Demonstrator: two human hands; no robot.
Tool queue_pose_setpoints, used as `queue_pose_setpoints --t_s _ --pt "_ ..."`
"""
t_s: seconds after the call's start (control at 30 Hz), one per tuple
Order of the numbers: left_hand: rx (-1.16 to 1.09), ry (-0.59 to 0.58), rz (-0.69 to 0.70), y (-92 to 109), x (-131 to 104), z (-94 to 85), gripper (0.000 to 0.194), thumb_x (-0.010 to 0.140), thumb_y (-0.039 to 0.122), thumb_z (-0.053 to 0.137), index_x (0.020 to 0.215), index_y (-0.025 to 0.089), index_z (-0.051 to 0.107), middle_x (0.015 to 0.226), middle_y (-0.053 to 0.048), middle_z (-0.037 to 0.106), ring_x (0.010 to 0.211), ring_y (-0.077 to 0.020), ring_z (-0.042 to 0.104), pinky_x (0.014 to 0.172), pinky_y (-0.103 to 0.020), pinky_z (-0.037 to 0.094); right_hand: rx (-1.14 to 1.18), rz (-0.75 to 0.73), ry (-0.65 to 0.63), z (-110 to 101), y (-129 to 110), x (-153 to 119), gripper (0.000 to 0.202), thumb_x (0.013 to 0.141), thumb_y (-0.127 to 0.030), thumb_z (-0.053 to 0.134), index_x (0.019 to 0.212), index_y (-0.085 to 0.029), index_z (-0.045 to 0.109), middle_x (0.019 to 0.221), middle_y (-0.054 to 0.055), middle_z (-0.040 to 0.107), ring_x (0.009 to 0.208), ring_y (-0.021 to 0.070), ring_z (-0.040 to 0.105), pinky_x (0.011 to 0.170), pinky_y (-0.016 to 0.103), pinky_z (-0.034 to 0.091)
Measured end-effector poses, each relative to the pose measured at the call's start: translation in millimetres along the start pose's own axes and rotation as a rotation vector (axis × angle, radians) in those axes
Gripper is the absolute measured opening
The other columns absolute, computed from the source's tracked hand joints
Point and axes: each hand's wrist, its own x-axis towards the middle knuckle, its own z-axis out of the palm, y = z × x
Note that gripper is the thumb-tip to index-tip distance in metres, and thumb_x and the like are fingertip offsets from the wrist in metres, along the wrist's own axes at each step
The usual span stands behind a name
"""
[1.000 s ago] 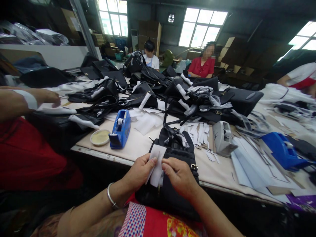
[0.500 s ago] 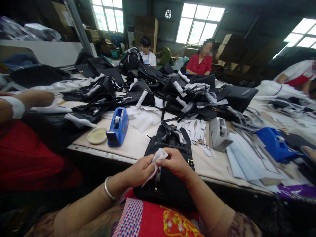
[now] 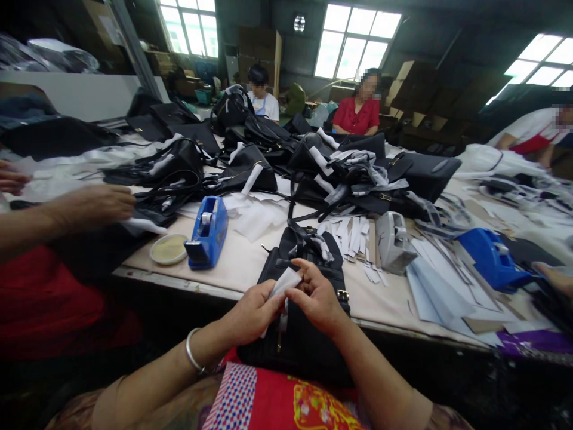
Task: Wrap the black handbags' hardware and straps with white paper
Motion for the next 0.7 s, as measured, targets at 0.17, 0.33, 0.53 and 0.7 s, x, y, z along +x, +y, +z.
queue_pose_setpoints --t_s 0.17,0.33,0.53,0.7 --pt "0.048 -0.024 0.044 -2.1 0.7 3.3 0.027 0.096 0.038 0.045 0.083 0.018 0.058 0.074 -0.001 0.061 0.067 -0.0150 0.054 0.062 -0.025 0.038 -0.324 -0.178 -0.207 -26.9 -12.2 4.8 0.026 0.085 -0.030 0.069 0.110 -0.024 0.070 0.099 0.004 0.063 0.079 0.0157 0.059 0.074 0.029 0.049" --pt "0.101 -0.030 0.072 -4.8 0.4 6.5 0.027 0.099 0.037 0.042 0.086 0.018 0.058 0.077 -0.001 0.061 0.069 -0.0154 0.054 0.063 -0.026 0.037 -0.332 -0.195 -0.228 -30.6 -18.5 11.7 0.012 0.086 -0.032 0.069 0.085 -0.021 0.074 0.094 0.005 0.064 0.087 0.0187 0.062 0.081 0.032 0.050" --pt "0.142 -0.045 0.117 -2.7 -1.1 6.6 0.029 0.101 0.036 0.036 0.093 0.019 0.058 0.082 -0.003 0.061 0.074 -0.0171 0.054 0.069 -0.028 0.037 -0.070 0.071 -0.151 -17.5 -14.4 13.8 0.010 0.080 -0.027 0.069 0.086 -0.019 0.067 0.076 -0.001 0.063 0.063 0.0130 0.059 0.059 0.024 0.047" --pt "0.106 -0.119 0.100 -2.4 4.3 9.4 0.032 0.101 0.040 0.036 0.086 0.021 0.057 0.081 -0.002 0.061 0.072 -0.0166 0.053 0.068 -0.027 0.038 0.019 0.124 -0.058 -3.9 -6.7 15.7 0.016 0.077 -0.029 0.070 0.090 -0.018 0.069 0.064 -0.005 0.060 0.055 0.0097 0.052 0.052 0.020 0.041"
